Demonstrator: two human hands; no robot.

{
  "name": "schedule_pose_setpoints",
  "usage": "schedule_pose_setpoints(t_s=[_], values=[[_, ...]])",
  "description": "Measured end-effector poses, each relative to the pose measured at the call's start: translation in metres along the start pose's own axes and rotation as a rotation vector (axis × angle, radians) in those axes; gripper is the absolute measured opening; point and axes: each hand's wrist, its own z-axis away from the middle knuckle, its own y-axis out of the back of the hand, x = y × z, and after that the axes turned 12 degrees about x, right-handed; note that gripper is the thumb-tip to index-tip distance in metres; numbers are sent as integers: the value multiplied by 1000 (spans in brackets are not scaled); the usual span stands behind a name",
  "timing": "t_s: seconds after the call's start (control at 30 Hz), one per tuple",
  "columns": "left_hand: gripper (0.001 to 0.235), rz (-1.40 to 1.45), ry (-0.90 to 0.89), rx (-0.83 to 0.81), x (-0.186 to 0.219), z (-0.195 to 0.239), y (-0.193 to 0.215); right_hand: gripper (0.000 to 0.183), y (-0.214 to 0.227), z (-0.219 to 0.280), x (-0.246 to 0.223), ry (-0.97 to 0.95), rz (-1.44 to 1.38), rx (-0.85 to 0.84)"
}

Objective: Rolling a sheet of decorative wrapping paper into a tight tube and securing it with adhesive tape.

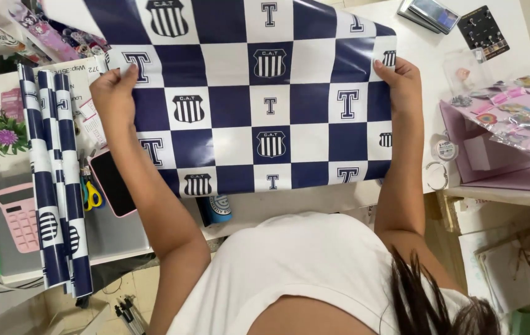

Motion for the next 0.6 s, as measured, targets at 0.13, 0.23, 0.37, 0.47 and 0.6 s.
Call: schedule_pose_setpoints(t_s=[0.13,0.23,0.37,0.47,0.6], values=[[22,-394,49,5,23,43,11,7,-1,13,13,-10,144,31],[24,-449,56,-8,23,53,20,11,-1,36,-2,-4,167,-5],[29,-139,63,82,41,56,32,17,-4,69,-53,-91,53,-118],[34,-52,33,113,65,61,41,24,14,64,-45,-50,61,-214],[64,66,-18,24,119,79,57,39,27,69,-65,-6,-87,-249]])
